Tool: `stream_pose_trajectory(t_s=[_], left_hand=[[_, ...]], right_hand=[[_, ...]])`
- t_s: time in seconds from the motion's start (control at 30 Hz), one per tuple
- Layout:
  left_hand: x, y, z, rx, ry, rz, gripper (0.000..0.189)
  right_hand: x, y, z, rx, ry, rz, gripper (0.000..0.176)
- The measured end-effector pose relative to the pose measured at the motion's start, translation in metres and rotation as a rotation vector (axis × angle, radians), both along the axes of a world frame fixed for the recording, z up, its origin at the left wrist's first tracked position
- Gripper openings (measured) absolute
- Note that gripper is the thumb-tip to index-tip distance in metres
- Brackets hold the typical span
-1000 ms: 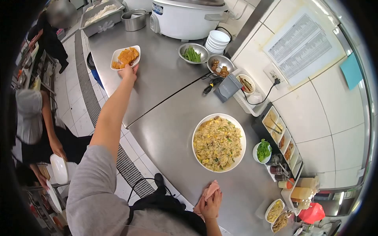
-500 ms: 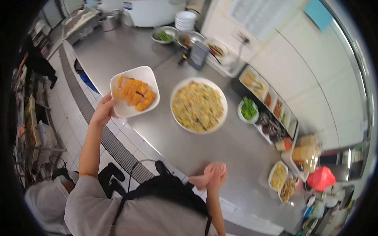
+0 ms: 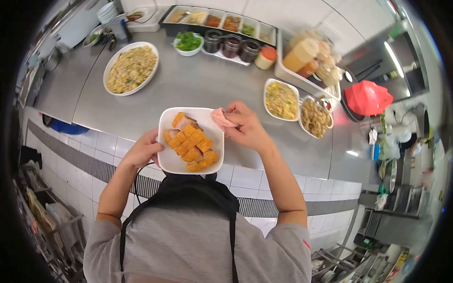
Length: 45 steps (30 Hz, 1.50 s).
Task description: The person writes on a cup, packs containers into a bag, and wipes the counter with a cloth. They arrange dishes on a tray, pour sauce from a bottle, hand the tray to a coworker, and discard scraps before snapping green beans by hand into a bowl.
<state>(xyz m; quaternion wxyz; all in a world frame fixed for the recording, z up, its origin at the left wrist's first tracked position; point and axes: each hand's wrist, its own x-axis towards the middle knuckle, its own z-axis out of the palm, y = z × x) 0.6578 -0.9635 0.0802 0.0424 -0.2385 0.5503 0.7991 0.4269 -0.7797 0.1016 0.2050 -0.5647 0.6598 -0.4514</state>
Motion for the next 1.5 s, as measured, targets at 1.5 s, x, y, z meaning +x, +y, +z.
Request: stream_pose_trajectory(t_s=[1.5], left_hand=[[-0.044, 0.121, -0.067, 0.245, -0.036, 0.115, 0.032]], right_hand=[[0.063, 0.081, -0.094, -0.196, -0.262, -0.633, 0.015]])
